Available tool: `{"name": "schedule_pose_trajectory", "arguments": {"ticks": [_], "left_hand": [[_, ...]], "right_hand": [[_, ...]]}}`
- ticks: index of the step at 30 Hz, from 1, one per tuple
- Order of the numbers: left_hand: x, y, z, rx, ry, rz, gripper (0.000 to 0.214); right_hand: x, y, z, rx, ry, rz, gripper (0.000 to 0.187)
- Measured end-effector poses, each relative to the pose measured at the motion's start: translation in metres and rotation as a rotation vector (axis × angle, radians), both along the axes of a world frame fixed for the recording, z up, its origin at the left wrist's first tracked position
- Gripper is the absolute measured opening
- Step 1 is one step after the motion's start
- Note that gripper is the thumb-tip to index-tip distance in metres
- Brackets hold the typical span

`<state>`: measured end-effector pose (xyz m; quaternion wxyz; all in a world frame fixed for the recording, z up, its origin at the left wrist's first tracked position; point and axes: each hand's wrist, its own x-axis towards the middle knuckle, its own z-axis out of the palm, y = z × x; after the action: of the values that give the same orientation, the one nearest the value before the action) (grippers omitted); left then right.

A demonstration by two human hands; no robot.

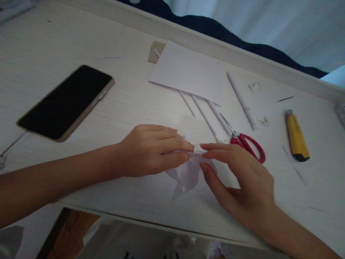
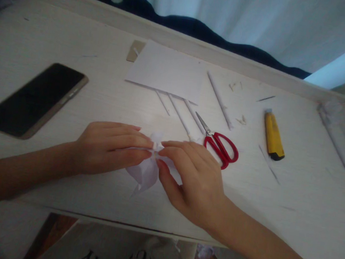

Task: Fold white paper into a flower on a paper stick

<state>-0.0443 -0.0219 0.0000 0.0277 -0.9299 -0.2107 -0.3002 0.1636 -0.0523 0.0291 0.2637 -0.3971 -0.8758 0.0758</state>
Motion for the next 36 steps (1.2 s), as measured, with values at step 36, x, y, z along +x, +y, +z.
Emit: {"name": "schedule_pose_trajectory", "arguments": {"ticks": [36], "left_hand": [[0.001, -0.003, 0.006, -0.111, -0.101, -0.003, 0.008]], "right_hand": [[0.007, 0.032, 0.014, -0.318, 0.023, 0.287, 0.026]]}}
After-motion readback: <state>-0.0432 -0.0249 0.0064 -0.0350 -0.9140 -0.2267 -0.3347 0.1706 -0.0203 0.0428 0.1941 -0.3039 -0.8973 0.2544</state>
